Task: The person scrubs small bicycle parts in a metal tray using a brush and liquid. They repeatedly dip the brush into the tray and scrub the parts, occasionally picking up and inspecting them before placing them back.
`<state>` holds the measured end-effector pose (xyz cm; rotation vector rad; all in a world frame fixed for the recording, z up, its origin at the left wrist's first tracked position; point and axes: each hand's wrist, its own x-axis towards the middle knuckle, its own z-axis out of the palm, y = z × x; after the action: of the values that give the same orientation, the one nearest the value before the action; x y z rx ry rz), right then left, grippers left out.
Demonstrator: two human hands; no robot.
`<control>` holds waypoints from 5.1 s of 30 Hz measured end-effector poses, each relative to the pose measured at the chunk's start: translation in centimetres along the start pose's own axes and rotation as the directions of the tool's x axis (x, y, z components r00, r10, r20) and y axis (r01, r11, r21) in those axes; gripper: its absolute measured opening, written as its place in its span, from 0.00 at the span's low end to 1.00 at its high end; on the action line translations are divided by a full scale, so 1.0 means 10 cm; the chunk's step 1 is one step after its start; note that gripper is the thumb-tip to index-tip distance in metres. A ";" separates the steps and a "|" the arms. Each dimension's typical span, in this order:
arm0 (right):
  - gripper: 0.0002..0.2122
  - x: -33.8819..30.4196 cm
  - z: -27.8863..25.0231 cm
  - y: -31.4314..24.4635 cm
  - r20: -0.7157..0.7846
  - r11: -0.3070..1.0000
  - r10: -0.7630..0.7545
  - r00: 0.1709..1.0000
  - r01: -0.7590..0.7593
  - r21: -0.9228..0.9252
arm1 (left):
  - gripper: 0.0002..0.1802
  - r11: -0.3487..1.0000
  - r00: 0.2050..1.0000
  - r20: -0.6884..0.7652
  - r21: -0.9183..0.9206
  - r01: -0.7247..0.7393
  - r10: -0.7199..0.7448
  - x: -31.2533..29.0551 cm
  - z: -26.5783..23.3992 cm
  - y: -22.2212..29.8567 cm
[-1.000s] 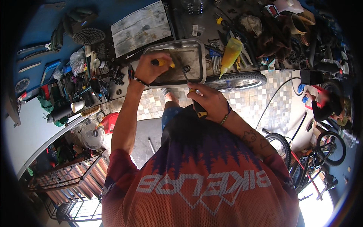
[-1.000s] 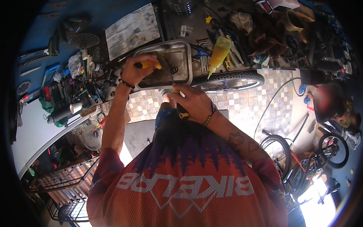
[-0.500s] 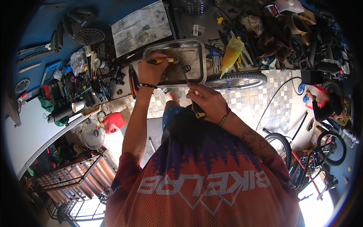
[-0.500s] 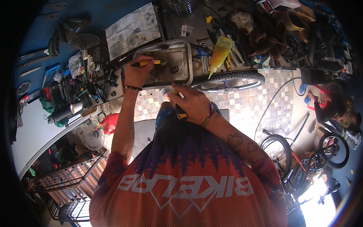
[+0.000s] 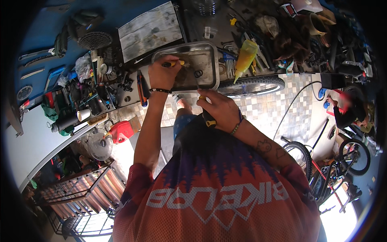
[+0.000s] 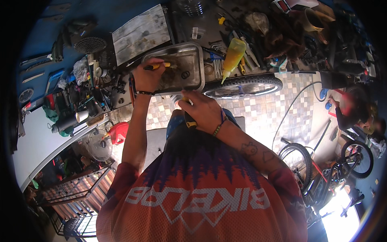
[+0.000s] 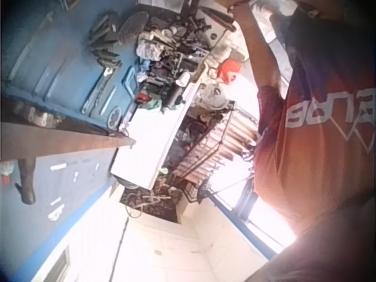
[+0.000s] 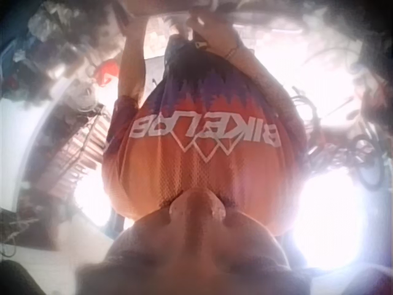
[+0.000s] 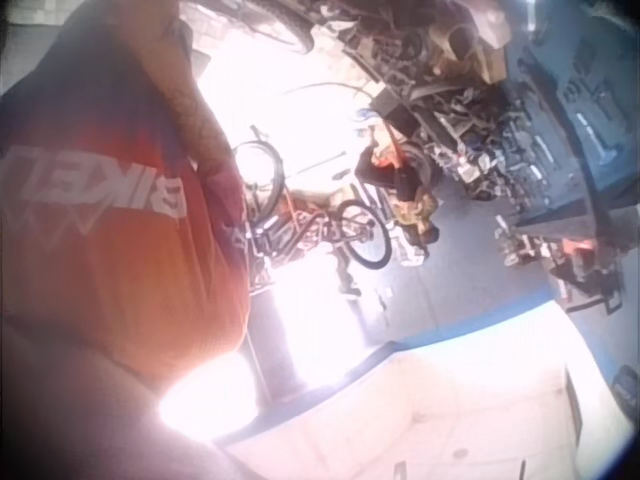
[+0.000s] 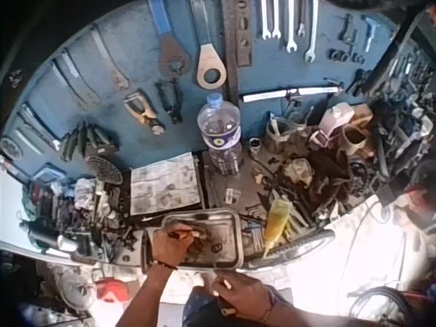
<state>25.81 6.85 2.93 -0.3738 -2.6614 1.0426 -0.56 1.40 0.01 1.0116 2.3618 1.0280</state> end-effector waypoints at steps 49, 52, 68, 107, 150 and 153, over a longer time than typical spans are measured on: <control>0.29 0.07 -0.02 -0.12 0.004 1.000 0.006 1.000 -0.006 -0.013 | 0.09 0.998 0.985 0.171 0.043 -0.036 0.028 0.13 -0.12 0.19; 0.28 0.08 0.02 -0.13 -0.018 1.000 -0.005 1.000 0.004 -0.016 | 0.09 0.994 0.969 0.225 -0.069 -0.090 0.103 0.20 -0.09 0.18; 0.35 0.04 0.14 -0.11 -0.004 0.999 0.019 1.000 -0.019 -0.050 | 0.11 0.974 0.995 -0.028 0.202 0.099 -0.095 0.08 -0.14 0.06; 0.30 0.04 0.09 -0.11 0.007 0.999 -0.003 1.000 0.003 -0.036 | 0.10 0.996 0.996 0.003 -0.017 -0.085 0.085 -0.11 -0.10 0.07; 0.20 -0.11 -0.26 0.14 -0.084 0.937 0.084 0.993 -0.050 0.347 | 0.12 0.996 0.995 -0.038 0.009 -0.094 0.094 -0.30 0.12 -0.19; 0.19 -0.10 -0.22 0.14 -0.079 0.943 0.080 0.994 -0.050 0.328 | 0.13 0.997 0.998 -0.015 0.030 -0.064 0.065 -0.30 0.10 -0.19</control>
<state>27.70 8.90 3.41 -0.4295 -2.3539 1.4213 1.15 -1.28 -1.93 1.1012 2.3782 1.0309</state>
